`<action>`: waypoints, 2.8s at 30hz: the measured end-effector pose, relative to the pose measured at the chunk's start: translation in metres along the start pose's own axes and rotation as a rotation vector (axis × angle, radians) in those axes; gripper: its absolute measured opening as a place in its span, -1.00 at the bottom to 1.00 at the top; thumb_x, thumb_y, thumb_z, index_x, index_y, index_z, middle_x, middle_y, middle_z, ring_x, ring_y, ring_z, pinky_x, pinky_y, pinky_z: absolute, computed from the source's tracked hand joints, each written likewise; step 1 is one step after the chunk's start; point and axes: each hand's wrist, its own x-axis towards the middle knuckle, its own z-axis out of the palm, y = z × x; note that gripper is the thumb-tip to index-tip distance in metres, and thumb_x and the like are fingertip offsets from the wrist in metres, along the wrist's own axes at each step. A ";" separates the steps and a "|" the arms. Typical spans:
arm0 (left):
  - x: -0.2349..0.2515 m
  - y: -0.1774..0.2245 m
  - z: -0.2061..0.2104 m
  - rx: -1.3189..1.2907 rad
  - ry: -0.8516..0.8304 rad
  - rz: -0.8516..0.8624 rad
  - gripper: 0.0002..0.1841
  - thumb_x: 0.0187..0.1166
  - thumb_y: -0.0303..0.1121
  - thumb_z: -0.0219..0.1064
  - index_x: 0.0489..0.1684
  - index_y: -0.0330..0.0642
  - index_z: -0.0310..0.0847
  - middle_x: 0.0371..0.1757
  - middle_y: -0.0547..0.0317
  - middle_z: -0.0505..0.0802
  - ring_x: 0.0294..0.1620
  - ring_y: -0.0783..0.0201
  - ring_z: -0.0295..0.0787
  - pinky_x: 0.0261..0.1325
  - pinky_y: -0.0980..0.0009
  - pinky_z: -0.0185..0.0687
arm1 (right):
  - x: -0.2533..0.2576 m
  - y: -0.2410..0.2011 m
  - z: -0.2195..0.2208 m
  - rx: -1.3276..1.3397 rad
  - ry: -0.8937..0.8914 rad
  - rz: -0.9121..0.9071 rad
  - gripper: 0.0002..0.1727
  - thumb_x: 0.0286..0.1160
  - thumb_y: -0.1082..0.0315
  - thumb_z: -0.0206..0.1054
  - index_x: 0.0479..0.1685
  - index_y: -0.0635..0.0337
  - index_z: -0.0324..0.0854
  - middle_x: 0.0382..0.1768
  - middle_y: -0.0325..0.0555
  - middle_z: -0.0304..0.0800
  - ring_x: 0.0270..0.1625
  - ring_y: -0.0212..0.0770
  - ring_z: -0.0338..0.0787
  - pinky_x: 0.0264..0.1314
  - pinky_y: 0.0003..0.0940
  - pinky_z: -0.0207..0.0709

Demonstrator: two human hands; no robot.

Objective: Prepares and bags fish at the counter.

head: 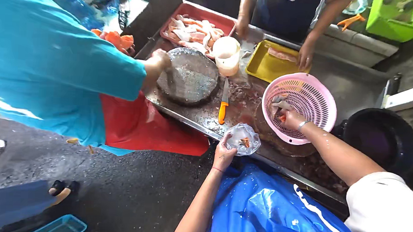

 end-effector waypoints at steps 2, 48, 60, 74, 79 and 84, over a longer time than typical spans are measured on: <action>0.000 -0.001 0.000 -0.019 -0.002 -0.009 -0.22 0.08 -0.51 0.48 0.56 -0.11 0.53 0.45 0.09 0.76 0.25 0.23 0.81 0.21 0.17 0.83 | 0.014 0.015 0.007 0.083 0.005 -0.004 -0.39 0.32 0.16 0.59 0.41 0.16 0.64 0.29 0.38 0.70 0.35 0.37 0.71 0.35 0.45 0.54; 0.004 0.014 -0.013 0.123 -0.025 0.001 -0.08 0.03 -0.41 0.64 0.66 0.02 0.45 0.50 0.11 0.71 0.41 0.21 0.71 0.38 0.07 0.72 | -0.078 -0.118 -0.017 0.521 0.018 -0.859 -0.27 -0.04 0.40 0.76 0.34 0.07 0.69 0.25 -0.10 0.83 0.23 -0.17 0.82 0.37 -0.02 0.72; -0.004 0.038 0.001 0.284 -0.095 0.115 0.09 0.02 -0.42 0.61 0.85 0.20 0.23 0.66 0.15 0.54 0.15 0.21 0.77 0.07 0.11 0.79 | -0.017 -0.162 0.108 -0.066 -0.193 -0.581 -0.32 0.21 0.36 0.62 0.48 -0.10 0.63 0.34 0.18 0.74 0.38 0.26 0.71 0.39 0.42 0.53; -0.006 0.039 0.008 0.269 -0.096 0.112 0.02 0.04 -0.42 0.53 0.81 -0.03 0.25 0.55 0.02 0.65 0.29 0.26 0.75 0.28 0.22 0.74 | 0.016 -0.040 -0.033 0.105 0.144 0.133 -0.24 0.48 -0.03 0.49 0.59 0.26 0.49 0.53 0.54 0.46 0.54 0.53 0.51 0.50 0.54 0.37; -0.008 0.040 0.009 0.210 -0.074 0.050 -0.03 0.05 -0.46 0.52 0.76 -0.02 0.30 0.47 0.02 0.70 0.20 0.25 0.79 0.22 0.19 0.76 | 0.029 -0.058 -0.006 -0.032 0.108 0.081 -0.34 0.57 0.11 0.38 0.62 0.25 0.46 0.54 0.59 0.44 0.47 0.59 0.56 0.38 0.53 0.48; -0.009 0.035 0.005 0.214 -0.029 0.081 -0.09 0.06 -0.42 0.52 0.69 0.05 0.41 0.52 0.12 0.67 0.22 0.25 0.78 0.17 0.12 0.78 | 0.022 -0.032 -0.004 0.099 0.144 -0.067 -0.57 0.44 0.31 0.48 0.28 0.26 0.71 0.27 0.40 0.72 0.31 0.43 0.74 0.32 0.50 0.57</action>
